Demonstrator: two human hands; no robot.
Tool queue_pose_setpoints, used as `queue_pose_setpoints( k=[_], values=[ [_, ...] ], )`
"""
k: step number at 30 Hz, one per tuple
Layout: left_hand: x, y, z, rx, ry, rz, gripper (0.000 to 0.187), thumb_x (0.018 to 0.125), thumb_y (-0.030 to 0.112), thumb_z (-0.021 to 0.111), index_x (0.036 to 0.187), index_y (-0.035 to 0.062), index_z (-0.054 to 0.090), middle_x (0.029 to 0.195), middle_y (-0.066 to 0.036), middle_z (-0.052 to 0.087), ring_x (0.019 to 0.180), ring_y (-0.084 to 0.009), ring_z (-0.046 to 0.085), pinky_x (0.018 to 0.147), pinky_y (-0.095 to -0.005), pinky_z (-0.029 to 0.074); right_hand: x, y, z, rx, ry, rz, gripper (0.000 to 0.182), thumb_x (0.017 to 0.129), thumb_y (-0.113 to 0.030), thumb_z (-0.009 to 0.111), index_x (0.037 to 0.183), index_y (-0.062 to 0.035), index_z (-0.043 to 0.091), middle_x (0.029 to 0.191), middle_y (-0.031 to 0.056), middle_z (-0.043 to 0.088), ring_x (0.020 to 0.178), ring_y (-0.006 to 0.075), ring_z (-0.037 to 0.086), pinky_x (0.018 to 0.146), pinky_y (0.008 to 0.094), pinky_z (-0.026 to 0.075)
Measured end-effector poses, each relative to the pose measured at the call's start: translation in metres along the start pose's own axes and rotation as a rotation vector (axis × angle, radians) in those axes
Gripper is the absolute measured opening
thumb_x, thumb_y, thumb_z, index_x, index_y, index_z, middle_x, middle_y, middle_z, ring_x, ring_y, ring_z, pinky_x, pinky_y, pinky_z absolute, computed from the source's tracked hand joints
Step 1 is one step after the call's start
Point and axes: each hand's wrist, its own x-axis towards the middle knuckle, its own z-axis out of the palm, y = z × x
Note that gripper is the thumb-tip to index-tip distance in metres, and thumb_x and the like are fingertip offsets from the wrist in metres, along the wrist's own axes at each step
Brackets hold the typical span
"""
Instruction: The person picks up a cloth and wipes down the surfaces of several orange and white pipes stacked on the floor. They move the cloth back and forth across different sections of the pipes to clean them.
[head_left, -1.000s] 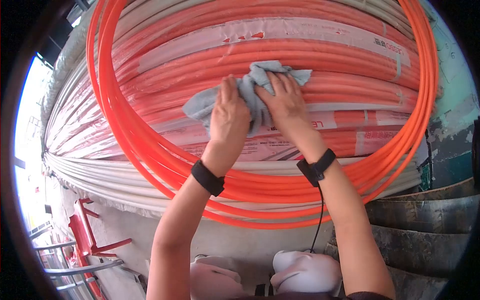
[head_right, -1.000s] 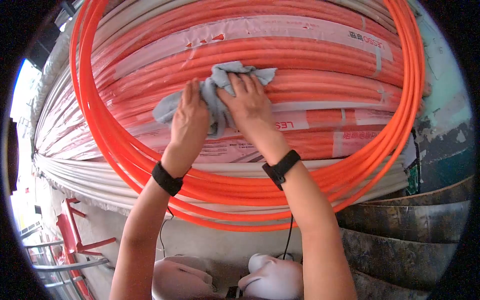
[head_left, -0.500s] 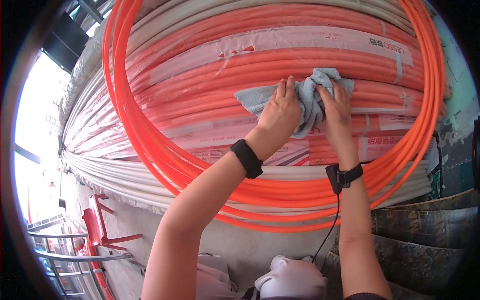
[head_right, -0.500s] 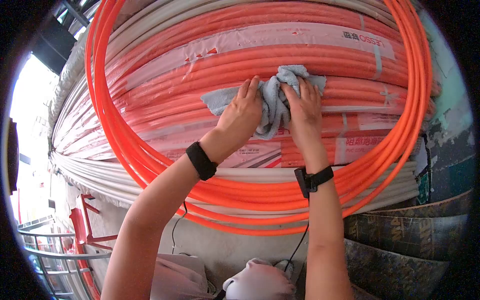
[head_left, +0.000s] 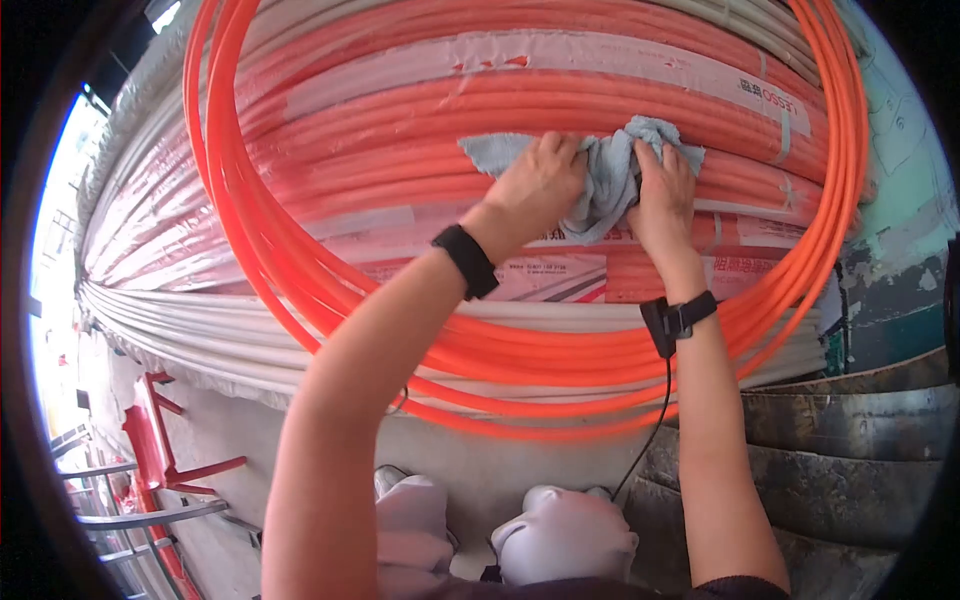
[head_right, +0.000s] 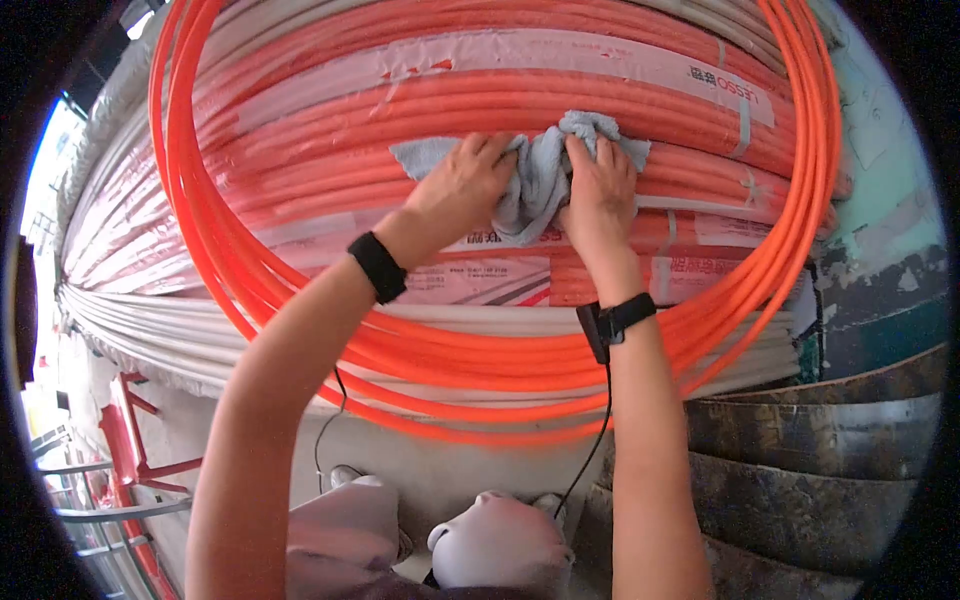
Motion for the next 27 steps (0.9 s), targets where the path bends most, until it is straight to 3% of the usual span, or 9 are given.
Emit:
queue_pose_setpoints(
  k=[3,9,13,16,20,22,25,27],
  values=[
    [-0.019,-0.027,-0.017,-0.051,-0.047,-0.030,0.048,0.086,0.011,0.063,0.134,0.0123,0.062,0.130,-0.013,0.060,0.114,-0.0294,0.058,0.098,-0.0439,0.045,0.008,0.004,-0.010,-0.020,-0.087,-0.006,0.074,0.066,0.007,0.074,0.135,-0.0104,0.055,0.130,0.0173,0.053,0.128,0.0391,0.048,0.111,0.0483,0.039],
    [-0.064,-0.073,-0.022,0.008,0.006,-0.041,0.051,0.087,0.008,0.063,0.138,0.0115,0.058,0.125,-0.011,0.060,0.109,-0.0295,0.059,0.096,-0.0452,0.047,0.013,0.010,-0.014,-0.029,-0.150,-0.029,0.069,0.070,0.004,0.072,0.134,-0.0103,0.055,0.125,0.0183,0.054,0.122,0.0401,0.051,0.106,0.0509,0.041],
    [-0.091,-0.090,-0.050,0.134,-0.235,-0.169,0.048,0.087,0.009,0.063,0.135,0.0105,0.059,0.121,-0.010,0.061,0.108,-0.0284,0.062,0.093,-0.0459,0.048,0.021,-0.038,-0.012,-0.135,-0.203,0.009,0.065,0.069,-0.004,0.076,0.131,-0.0095,0.057,0.124,0.0195,0.054,0.119,0.0415,0.051,0.103,0.0529,0.042],
    [-0.106,-0.098,-0.065,0.326,-0.429,-0.275,0.044,0.088,0.015,0.063,0.132,0.0094,0.060,0.117,-0.007,0.063,0.106,-0.0264,0.062,0.092,-0.0475,0.047,0.025,-0.085,-0.005,-0.118,-0.230,-0.082,0.063,0.069,-0.005,0.077,0.130,-0.0085,0.058,0.124,0.0197,0.054,0.118,0.0416,0.051,0.103,0.0531,0.043],
    [-0.115,-0.113,-0.078,0.443,-0.533,-0.321,0.037,0.089,0.020,0.062,0.124,0.0104,0.066,0.115,-0.004,0.064,0.111,-0.0243,0.058,0.094,-0.0497,0.042,0.027,-0.137,0.000,-0.188,-0.234,-0.189,0.064,0.068,-0.009,0.081,0.128,-0.0090,0.058,0.123,0.0190,0.055,0.118,0.0390,0.050,0.101,0.0511,0.040],
    [-0.115,-0.117,-0.075,0.453,-0.502,-0.338,0.033,0.088,0.022,0.063,0.118,0.0118,0.071,0.116,-0.003,0.064,0.115,-0.0235,0.055,0.097,-0.0501,0.038,0.030,-0.160,0.011,-0.162,-0.155,-0.210,0.049,0.070,-0.009,0.073,0.118,-0.0107,0.066,0.116,0.0159,0.059,0.115,0.0346,0.053,0.098,0.0509,0.039],
    [-0.113,-0.119,-0.081,0.588,-0.533,-0.270,0.028,0.086,0.023,0.063,0.109,0.0140,0.076,0.120,-0.003,0.060,0.121,-0.0223,0.048,0.102,-0.0464,0.034,0.033,-0.201,0.032,-0.084,-0.147,-0.275,0.035,0.074,-0.011,0.067,0.109,-0.0086,0.069,0.113,0.0157,0.060,0.115,0.0347,0.053,0.097,0.0509,0.039],
    [-0.114,-0.122,-0.070,0.651,-0.534,-0.242,0.028,0.088,0.025,0.064,0.110,0.0161,0.078,0.122,-0.001,0.061,0.125,-0.0233,0.045,0.105,-0.0454,0.033,0.032,-0.215,0.041,-0.053,-0.094,-0.324,0.029,0.078,-0.013,0.066,0.106,-0.0085,0.070,0.113,0.0156,0.060,0.117,0.0339,0.052,0.097,0.0499,0.038]
  ],
)
